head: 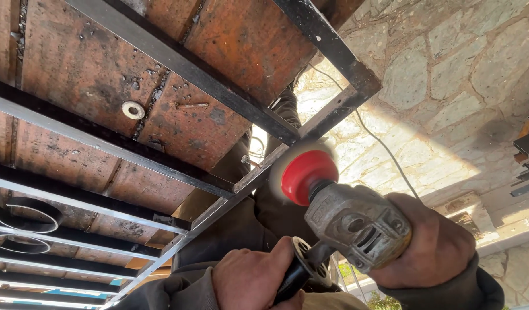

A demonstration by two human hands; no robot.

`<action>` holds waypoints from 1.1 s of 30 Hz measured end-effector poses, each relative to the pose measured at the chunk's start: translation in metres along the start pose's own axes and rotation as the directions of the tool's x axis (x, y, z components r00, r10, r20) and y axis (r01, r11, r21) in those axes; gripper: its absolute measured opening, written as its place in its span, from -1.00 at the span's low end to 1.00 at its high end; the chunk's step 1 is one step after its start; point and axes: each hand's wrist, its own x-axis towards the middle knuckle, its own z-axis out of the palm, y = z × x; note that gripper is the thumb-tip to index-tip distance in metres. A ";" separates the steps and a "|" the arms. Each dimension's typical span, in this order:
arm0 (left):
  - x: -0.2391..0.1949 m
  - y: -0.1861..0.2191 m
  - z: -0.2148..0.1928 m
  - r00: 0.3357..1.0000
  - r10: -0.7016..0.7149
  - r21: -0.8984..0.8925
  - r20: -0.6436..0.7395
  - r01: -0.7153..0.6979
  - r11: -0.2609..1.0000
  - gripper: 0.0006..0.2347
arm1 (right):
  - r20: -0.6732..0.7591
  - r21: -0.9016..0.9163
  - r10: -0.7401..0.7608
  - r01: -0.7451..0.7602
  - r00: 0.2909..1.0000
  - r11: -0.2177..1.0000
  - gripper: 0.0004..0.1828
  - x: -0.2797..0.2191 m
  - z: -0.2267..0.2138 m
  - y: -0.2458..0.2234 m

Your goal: Grinding or brushing a metal frame using an angle grinder with a wire brush attachment.

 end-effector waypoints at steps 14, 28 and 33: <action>0.005 -0.015 0.031 0.953 -0.285 0.136 0.108 0.269 0.953 -0.41 | -0.016 0.216 -0.178 0.177 0.984 0.960 -0.30 0.024 -0.003 0.021; 0.008 0.001 0.024 0.986 -0.007 0.039 -0.168 0.014 0.999 -0.56 | 0.060 0.211 -0.112 0.097 0.992 0.973 -0.18 0.025 -0.012 0.020; 0.023 0.051 -0.020 0.986 0.062 0.031 -0.154 -0.058 0.998 -0.68 | 0.024 0.145 -0.128 0.123 0.991 0.982 -0.13 0.031 -0.030 0.034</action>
